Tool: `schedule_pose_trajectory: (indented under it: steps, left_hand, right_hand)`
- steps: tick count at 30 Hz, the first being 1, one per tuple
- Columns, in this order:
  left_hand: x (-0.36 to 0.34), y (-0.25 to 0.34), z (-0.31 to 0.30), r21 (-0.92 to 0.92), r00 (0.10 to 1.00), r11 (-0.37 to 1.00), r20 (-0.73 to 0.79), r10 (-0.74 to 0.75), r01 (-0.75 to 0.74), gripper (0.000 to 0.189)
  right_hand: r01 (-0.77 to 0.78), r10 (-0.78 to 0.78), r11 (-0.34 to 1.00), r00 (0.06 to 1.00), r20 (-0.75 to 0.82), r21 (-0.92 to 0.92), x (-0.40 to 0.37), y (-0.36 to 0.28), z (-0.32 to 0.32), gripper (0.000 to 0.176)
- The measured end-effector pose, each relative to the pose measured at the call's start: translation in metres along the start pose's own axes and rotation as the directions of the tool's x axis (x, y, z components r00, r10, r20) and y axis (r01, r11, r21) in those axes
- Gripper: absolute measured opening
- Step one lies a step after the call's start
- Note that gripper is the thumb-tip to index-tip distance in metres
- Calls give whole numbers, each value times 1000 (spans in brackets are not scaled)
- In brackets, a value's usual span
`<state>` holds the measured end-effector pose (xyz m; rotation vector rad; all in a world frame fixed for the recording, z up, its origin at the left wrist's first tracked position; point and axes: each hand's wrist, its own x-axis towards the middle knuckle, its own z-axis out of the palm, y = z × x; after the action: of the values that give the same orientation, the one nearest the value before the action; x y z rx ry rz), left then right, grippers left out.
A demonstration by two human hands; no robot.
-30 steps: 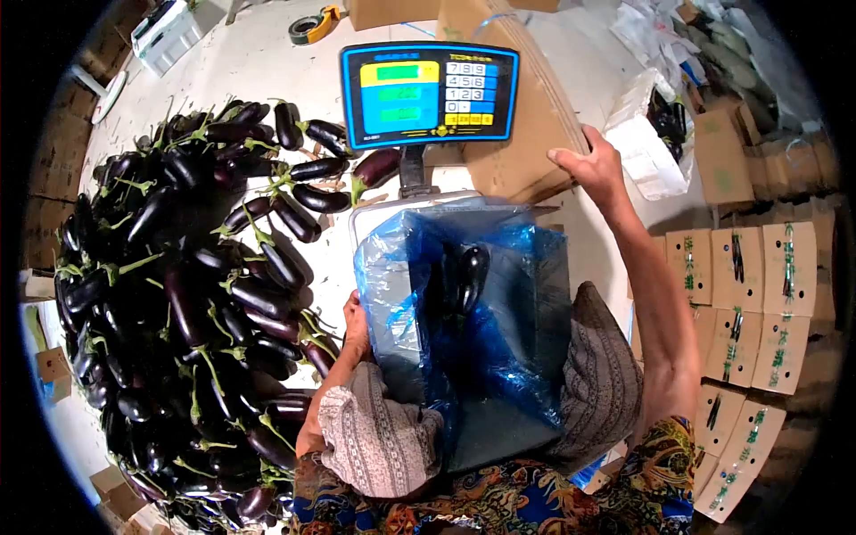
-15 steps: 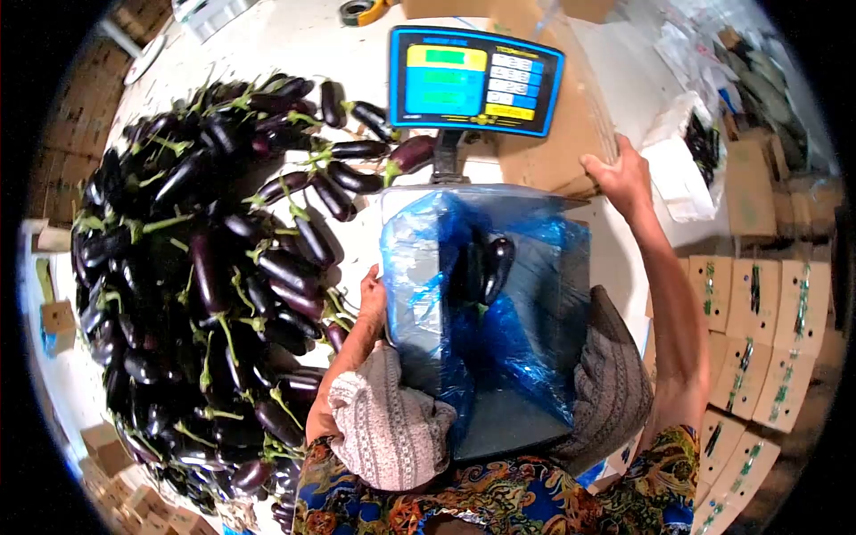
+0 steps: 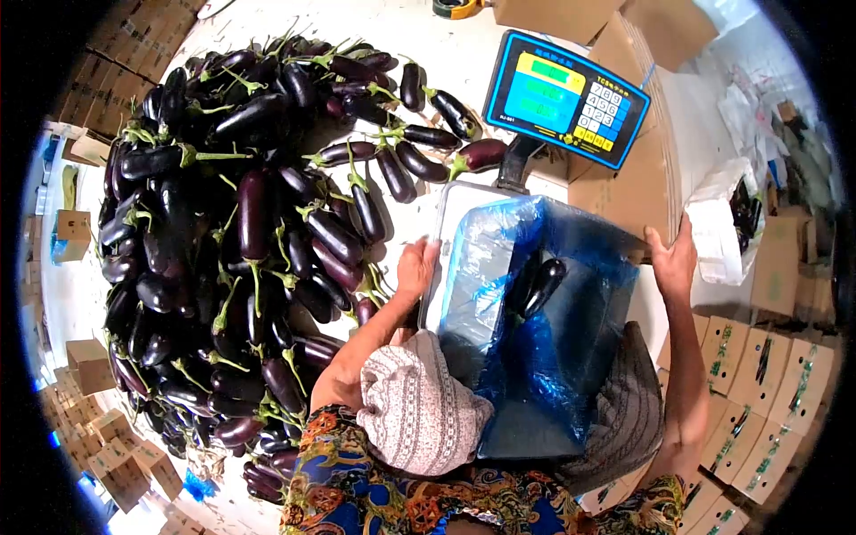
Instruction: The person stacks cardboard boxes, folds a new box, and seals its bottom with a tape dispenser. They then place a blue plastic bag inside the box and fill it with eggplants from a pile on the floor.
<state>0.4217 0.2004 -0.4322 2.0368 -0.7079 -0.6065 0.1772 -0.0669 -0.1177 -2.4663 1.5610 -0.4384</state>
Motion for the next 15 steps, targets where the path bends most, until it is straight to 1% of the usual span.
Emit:
schedule_pose_trajectory:
  steps: [1, 3, 4, 5, 6, 7, 8, 9, 10, 11, 12, 13, 14, 15]
  left_hand:
    - [11, 30, -8, 11, 979, 999, -200, 38, -36, 37]
    - [45, 50, -15, -44, 966, 992, -237, 101, -114, 38]
    - [58, 51, -12, -127, 978, 988, -200, 57, -83, 37]
    - [68, 53, -10, -206, 986, 977, -166, 19, -54, 36]
    - [71, 56, -9, -234, 988, 972, -151, -18, -18, 36]
    - [66, 55, -8, -245, 983, 969, -182, -7, -39, 35]
    - [57, 51, -10, -198, 987, 979, -162, 12, -44, 34]
    - [44, 45, -13, -150, 990, 987, -139, 29, -50, 34]
    - [24, 41, -17, -163, 990, 987, -141, -21, -2, 33]
    - [4, 30, -18, -196, 985, 981, -169, -41, 7, 33]
    - [-17, 21, -25, -280, 985, 959, -146, -93, 49, 31]
    - [-41, 10, -36, -182, 986, 983, -161, -29, -1, 29]
    - [-66, -2, -45, -252, 986, 963, -104, -130, 100, 26]
    - [-91, 0, -62, -293, 972, 933, -36, -231, 210, 22]
  right_hand:
    - [-21, 21, 1000, 1000, -5, -16, 0, -2, 0, 71]
    - [-63, 63, 997, 998, -1, -49, -1, -6, 2, 72]
    - [-95, 96, 994, 995, 26, -44, 1, -4, 3, 74]
    - [-77, 78, 997, 997, 28, -20, 4, -1, 4, 75]
    - [-61, 61, 998, 998, 31, 4, 5, 2, 4, 75]
    - [-43, 42, 999, 999, 30, 27, 5, 2, 4, 76]
    - [-52, 51, 998, 998, 35, 29, 3, -4, 2, 77]
    - [-31, 29, 997, 999, 30, 73, 3, -3, 2, 77]
    - [-10, 7, 993, 1000, 27, 117, 3, 1, 3, 78]
    - [12, -16, 987, 1000, 23, 161, 4, 5, 4, 78]
    - [22, -22, 991, 1000, -3, 131, 5, 10, 5, 78]
    - [1, -3, 982, 1000, 7, 190, 6, 12, 3, 79]
    - [-17, 13, 969, 1000, 16, 248, 7, 11, -1, 80]
    - [-35, 29, 951, 999, 26, 308, 9, 12, -4, 81]
